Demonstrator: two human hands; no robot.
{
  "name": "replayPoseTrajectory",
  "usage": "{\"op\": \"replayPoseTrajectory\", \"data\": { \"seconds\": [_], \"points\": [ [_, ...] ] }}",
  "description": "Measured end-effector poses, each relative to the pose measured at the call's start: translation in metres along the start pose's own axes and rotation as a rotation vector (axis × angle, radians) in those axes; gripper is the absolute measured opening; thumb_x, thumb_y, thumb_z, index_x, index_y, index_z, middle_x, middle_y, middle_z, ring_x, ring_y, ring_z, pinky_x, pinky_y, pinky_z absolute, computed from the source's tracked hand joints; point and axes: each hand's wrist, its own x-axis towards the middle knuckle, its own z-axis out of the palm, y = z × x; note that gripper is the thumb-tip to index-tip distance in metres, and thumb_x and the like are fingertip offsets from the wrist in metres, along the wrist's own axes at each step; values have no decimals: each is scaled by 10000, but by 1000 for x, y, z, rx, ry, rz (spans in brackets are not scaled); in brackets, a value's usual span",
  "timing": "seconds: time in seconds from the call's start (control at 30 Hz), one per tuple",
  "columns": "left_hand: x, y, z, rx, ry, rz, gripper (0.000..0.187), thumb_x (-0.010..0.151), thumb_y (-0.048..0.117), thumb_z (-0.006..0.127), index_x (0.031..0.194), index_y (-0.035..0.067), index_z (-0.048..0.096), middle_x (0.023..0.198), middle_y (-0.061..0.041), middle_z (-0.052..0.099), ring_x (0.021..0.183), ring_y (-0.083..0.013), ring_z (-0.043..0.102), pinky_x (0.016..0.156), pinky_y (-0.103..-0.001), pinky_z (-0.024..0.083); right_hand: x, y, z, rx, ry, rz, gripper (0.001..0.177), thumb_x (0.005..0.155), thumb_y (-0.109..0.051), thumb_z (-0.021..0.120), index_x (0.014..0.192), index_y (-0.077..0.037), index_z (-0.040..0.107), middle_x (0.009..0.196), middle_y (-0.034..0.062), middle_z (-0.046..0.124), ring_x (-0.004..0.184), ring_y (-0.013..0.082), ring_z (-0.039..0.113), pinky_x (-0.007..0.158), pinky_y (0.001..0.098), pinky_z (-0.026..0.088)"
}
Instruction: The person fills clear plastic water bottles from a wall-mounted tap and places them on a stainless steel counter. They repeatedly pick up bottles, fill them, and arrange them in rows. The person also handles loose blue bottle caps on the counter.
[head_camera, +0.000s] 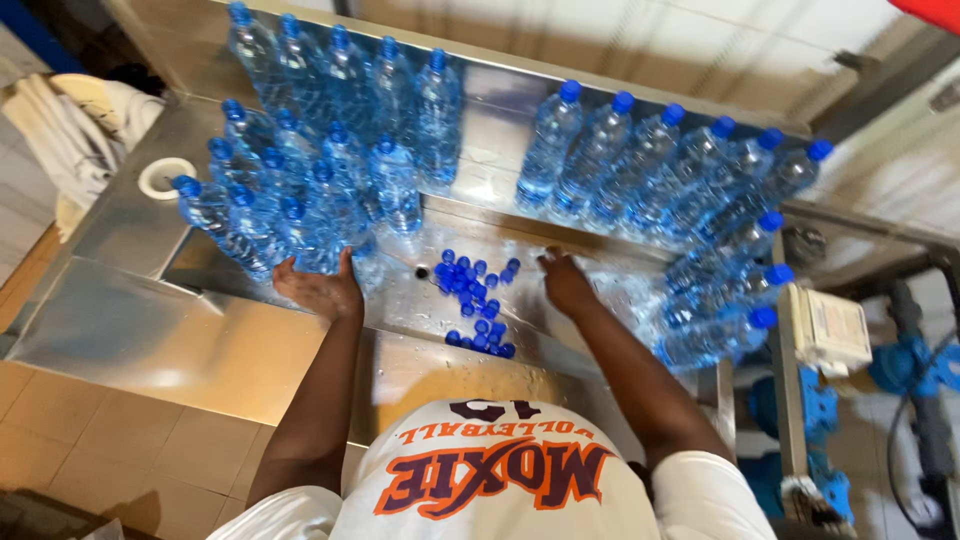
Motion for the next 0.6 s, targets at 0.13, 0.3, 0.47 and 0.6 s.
{"op": "replayPoseTrajectory", "data": {
  "seconds": [0.13,0.3,0.47,0.6],
  "points": [
    [19,11,3,-144,-125,-260,1233,610,355,1151,1518,-35,415,1473,-310,484,1405,-551,514,1266,-624,370,40,-27,42,-178,-152,-195,568,1058,-28,555,1612,-151,576,1684,213,506,1420,475,630,1060,556,630],
    [37,17,7,-201,-380,-621,1255,691,371,1116,1649,155,336,1625,-203,522,1512,-436,533,1308,-559,426,65,-23,72,-237,-181,-268,454,957,-138,712,1410,-115,725,1275,176,677,1184,427,713,956,505,685],
    [32,5,7,-185,-562,-622,1100,737,478,1037,1584,179,400,1496,-188,655,1367,-435,670,1194,-544,525,66,-28,71,65,-29,-114,402,1066,-254,604,1446,-185,489,1087,216,705,1077,472,770,975,595,622],
    [16,14,-18,-172,-690,-579,1083,728,555,1012,1557,172,431,1439,-195,687,1325,-437,697,1166,-554,544,78,-78,55,386,-106,98,190,1099,-301,527,1140,-271,711,1120,93,793,1120,376,787,996,467,622]
  ]
}}
